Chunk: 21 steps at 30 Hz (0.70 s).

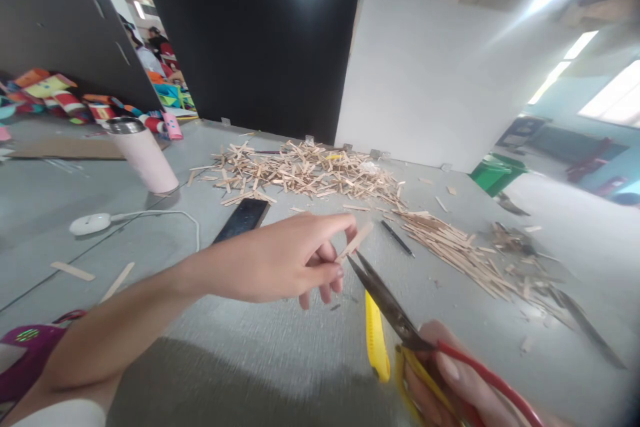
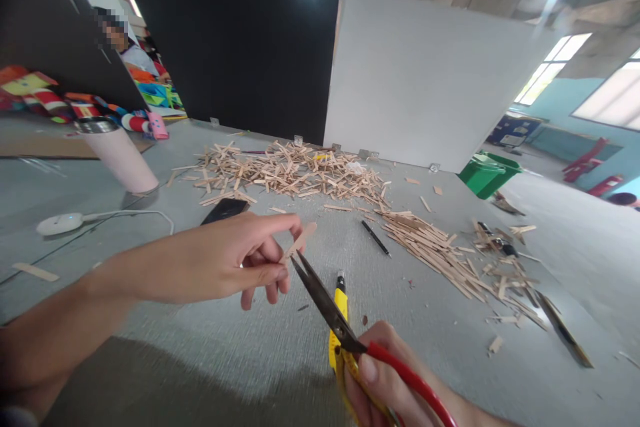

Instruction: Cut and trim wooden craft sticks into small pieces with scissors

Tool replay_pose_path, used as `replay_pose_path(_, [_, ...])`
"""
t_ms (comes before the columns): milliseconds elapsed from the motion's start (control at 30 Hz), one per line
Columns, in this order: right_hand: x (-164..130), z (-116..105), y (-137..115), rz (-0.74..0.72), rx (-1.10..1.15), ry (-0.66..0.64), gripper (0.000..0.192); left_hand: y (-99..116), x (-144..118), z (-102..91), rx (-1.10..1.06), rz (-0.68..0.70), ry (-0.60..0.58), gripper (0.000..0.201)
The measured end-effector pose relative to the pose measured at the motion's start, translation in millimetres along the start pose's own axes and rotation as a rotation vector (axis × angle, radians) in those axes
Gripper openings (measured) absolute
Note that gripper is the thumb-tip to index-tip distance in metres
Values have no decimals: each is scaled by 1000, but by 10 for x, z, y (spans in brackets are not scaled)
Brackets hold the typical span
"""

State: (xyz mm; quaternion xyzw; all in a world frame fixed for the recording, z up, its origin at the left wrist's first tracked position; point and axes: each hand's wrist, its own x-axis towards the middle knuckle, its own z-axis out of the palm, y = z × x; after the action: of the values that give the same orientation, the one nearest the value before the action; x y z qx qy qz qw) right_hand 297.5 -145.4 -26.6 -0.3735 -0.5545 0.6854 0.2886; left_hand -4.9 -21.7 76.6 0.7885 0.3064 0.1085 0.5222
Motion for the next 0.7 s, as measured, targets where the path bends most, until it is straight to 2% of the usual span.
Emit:
replay_pose_path(200, [-1,40,123,41,48,95,48,-2,4,129,-4,19,88,17])
replay_pose_path(500, [-21,115,303,95,45,237,50,-41,13,221,14,37,122,14])
replay_pose_path(633, [-14,166,264,88,70,293,50,-45,10,246,13,37,137,14])
replay_pose_path(700, [4,192,208,98,34,269,53,-50,11,251,12,37,138,15])
